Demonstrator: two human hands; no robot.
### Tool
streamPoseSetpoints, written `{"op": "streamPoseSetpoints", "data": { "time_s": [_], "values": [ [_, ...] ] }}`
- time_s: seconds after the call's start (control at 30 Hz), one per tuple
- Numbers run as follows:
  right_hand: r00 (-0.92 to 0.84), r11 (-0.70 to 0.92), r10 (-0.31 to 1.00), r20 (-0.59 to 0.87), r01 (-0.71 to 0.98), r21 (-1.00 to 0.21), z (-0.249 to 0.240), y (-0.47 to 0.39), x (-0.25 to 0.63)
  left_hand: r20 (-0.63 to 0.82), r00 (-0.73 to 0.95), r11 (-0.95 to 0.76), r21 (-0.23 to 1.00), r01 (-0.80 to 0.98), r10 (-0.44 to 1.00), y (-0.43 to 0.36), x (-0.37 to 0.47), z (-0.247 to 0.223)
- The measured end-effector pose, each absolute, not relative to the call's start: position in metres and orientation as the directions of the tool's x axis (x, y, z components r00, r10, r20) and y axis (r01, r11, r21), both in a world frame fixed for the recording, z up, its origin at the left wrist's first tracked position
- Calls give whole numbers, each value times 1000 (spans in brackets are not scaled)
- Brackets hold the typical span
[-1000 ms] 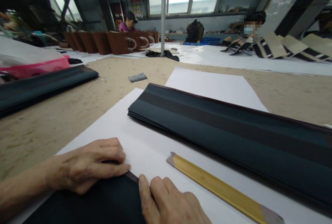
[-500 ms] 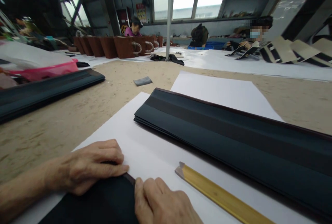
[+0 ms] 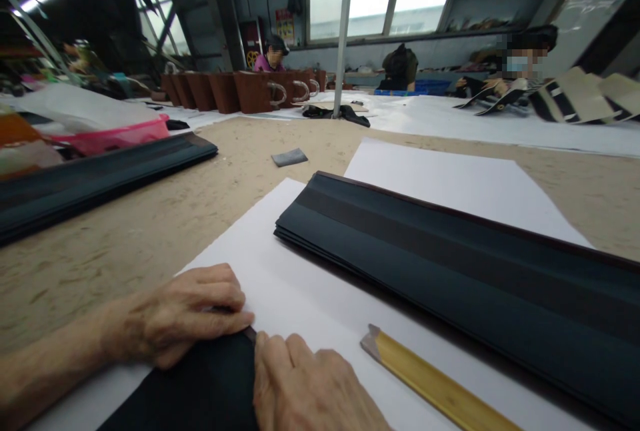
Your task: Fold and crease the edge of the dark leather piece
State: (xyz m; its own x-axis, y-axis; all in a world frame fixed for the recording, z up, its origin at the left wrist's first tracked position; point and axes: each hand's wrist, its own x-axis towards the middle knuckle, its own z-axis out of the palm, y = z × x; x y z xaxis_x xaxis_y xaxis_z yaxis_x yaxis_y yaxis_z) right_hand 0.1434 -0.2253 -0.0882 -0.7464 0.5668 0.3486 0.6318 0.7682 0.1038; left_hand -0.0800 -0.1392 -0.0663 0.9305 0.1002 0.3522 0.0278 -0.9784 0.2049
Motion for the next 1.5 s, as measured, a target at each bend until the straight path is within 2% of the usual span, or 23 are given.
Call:
{"op": "streamPoseSetpoints", "data": {
  "time_s": [0.17,0.27,0.43,0.63,0.73,0.8,0.9,1.0,1.13,1.23,1.3,1.37,1.4,1.43,1.5],
  "values": [
    [-736,782,585,342,624,5,-100,-216,130,347,935,-990,136,26,72,-141,-80,-65],
    [-722,784,579,380,620,-17,-108,-214,131,376,919,-981,190,46,116,-140,-86,-65],
    [-715,777,545,437,627,56,-114,-214,134,429,880,-955,287,82,205,-135,-98,-64],
    [-713,759,613,340,651,-4,-108,-209,136,408,896,-973,214,91,174,-134,-97,-62],
    [-724,763,605,331,646,19,-102,-204,130,419,898,-984,161,77,139,-134,-96,-64],
    [-722,769,591,359,639,20,-102,-199,123,416,900,-986,145,77,131,-134,-96,-66],
    [-661,756,573,484,654,-2,-108,-196,114,403,905,-984,163,72,133,-132,-98,-66],
    [-626,756,542,561,654,1,-114,-196,112,417,881,-957,266,114,221,-130,-103,-60],
    [-682,772,542,491,634,28,-111,-196,116,508,775,-915,335,224,376,-147,-108,-43],
    [-696,767,542,471,639,61,-109,-194,117,407,786,-882,291,371,465,-176,-105,-44],
    [-699,763,539,471,642,79,-110,-193,117,394,752,-848,201,491,529,-192,-102,-57],
    [-708,762,538,456,640,95,-111,-192,116,592,695,-894,110,434,410,-199,-100,-73],
    [-717,765,537,444,636,102,-111,-192,116,641,665,-899,93,428,383,-200,-99,-80],
    [-726,768,537,429,631,108,-110,-192,116,666,651,-903,81,423,364,-200,-99,-85],
    [-745,776,536,397,620,117,-108,-192,117,606,671,-877,96,471,427,-199,-99,-90]
  ]
}}
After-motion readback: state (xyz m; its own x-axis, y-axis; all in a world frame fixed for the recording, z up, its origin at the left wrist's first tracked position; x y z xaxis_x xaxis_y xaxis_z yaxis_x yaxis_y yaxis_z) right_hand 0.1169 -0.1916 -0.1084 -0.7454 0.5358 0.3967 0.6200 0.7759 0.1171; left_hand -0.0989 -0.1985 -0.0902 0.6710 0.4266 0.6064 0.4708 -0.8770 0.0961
